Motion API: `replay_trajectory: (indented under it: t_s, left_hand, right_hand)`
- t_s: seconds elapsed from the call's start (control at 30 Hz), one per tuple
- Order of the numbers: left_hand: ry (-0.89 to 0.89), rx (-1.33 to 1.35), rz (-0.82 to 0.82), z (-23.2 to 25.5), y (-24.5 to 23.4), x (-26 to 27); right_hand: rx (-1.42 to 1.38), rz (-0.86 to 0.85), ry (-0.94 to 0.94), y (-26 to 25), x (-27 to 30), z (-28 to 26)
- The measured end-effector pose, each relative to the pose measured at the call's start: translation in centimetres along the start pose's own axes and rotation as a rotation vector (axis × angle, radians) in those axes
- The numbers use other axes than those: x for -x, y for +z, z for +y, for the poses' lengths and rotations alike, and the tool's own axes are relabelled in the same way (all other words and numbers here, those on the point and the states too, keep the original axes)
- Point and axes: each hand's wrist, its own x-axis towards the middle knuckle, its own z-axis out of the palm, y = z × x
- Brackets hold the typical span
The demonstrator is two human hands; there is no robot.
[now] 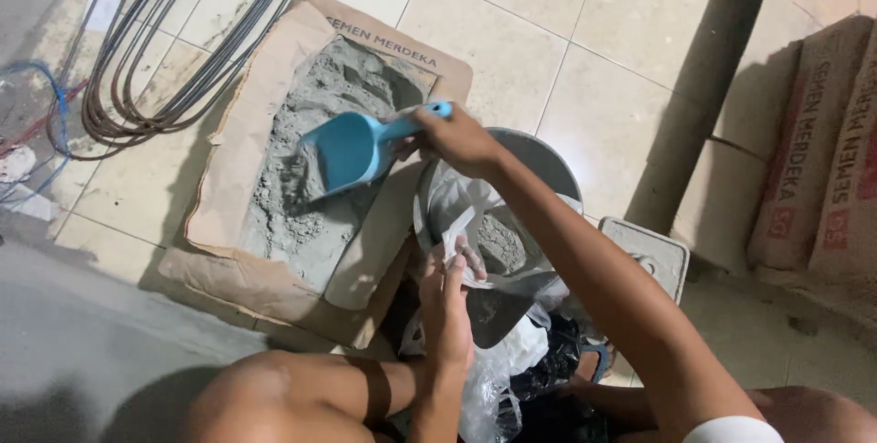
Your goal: Scooping cement powder from a large bag into a smaller plastic bag using a hand scoop
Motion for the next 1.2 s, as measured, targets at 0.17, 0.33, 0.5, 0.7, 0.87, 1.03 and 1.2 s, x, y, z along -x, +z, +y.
replay_trajectory:
  t_s: [0.17, 0.33, 0.5, 0.7, 0.87, 1.03, 1.2]
  left_hand:
    - [-0.013, -0.033, -0.003, 0.5, 0.1, 0.1]
    - [0.033, -0.094, -0.043, 0.9, 0.1, 0.1]
    - [0.073, -0.225, -0.013, 0.9, -0.6, -0.1]
    - [0.218, -0.841, 0.023, 1.0, -1.5, -3.1]
    - [0.396, -1.459, 0.091, 7.8, 3.0, -4.5]
    - [0.26, -1.849, -0.157, 6.8, 4.0, -6.6]
    - [0.075, -1.565, -0.146, 5.4, 2.6, -6.9]
  right_hand:
    - [-0.314, -0.007, -0.158, -3.0, 3.8, 0.6]
    - [-0.56, 0.221, -0.201, -4.5, 9.6, 1.2]
    - [-0.939, 0.504, -0.35, -5.7, 15.6, 3.3]
    - [-1.04, 0.787, -0.31, -7.6, 22.2, 4.3]
    - [-1.015, 0.898, -0.338, -8.0, 26.3, 3.7]
    - [-0.962, 0.927, -0.34, -7.6, 28.0, 5.6]
    - [-0.906, 0.963, -0.319, -8.2, 28.9, 7.5]
